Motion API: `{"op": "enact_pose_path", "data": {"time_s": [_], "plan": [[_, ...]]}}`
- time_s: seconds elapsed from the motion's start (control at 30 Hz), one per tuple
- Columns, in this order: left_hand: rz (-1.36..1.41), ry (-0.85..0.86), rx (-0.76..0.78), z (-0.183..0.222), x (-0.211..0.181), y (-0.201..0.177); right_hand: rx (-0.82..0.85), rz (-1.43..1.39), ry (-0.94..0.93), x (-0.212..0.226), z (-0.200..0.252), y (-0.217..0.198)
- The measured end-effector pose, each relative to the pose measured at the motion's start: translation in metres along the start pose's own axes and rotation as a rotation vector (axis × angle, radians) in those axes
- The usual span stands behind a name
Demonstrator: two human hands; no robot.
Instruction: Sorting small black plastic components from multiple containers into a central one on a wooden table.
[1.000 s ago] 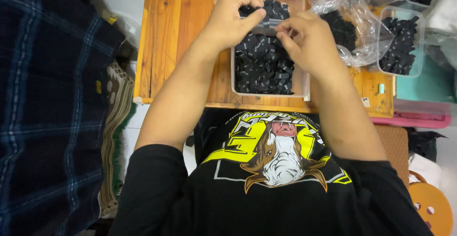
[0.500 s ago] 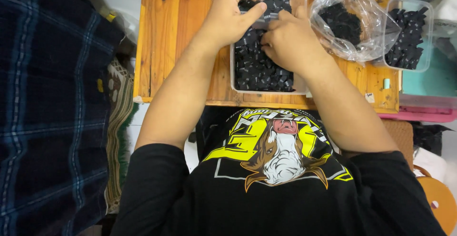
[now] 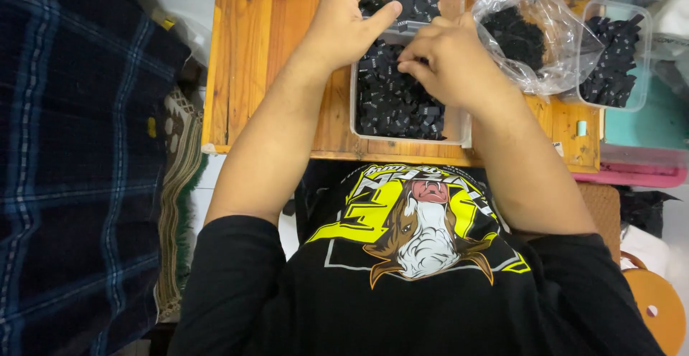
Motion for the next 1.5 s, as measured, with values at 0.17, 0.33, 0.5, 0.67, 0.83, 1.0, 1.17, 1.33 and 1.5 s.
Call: {"op": "enact_pose_path", "data": {"time_s": [0.17, 0.33, 0.5, 0.67, 0.83, 1.0, 1.17, 1.33, 1.5], "plan": [[0.02, 0.06, -0.018, -0.001, 0.001, -0.001, 0.001, -0.213, 0.091, 0.013, 0.002, -0.023], [0.086, 0.158, -0.017, -0.001, -0.001, -0.001, -0.012, -0.298, 0.007, 0.014, 0.003, -0.029], [0.101, 0.141, -0.004, 0.0, -0.003, 0.0, -0.054, -0.096, 0.011, 0.01, 0.007, -0.021], [0.103, 0.142, -0.01, 0.0, -0.002, 0.001, -0.178, -0.099, 0.015, 0.003, 0.009, -0.016], [0.122, 0.17, -0.026, -0.001, -0.003, 0.001, -0.271, -0.164, 0.035, 0.002, 0.017, -0.034], [0.121, 0.14, -0.022, -0.001, 0.001, 0.003, -0.37, -0.091, 0.148, -0.018, 0.043, -0.06], [0.102, 0.089, 0.007, -0.001, -0.002, 0.0, -0.436, 0.187, 0.192, -0.05, 0.086, -0.073], [0.084, 0.109, 0.006, -0.001, 0.0, 0.003, -0.342, 0.484, 0.427, -0.09, 0.116, -0.062], [0.064, 0.092, -0.01, -0.003, 0.001, 0.002, -0.529, 0.499, 0.264, -0.06, 0.106, -0.071]]}}
Point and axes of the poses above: each hand's wrist, its own z-axis away from the middle knuckle, its own y-axis out of the palm, x = y × z, the point moved 4 cm from there along -z, towards the middle knuckle, and after that the axes turned 7 degrees about -z, right-handed, at the moved point
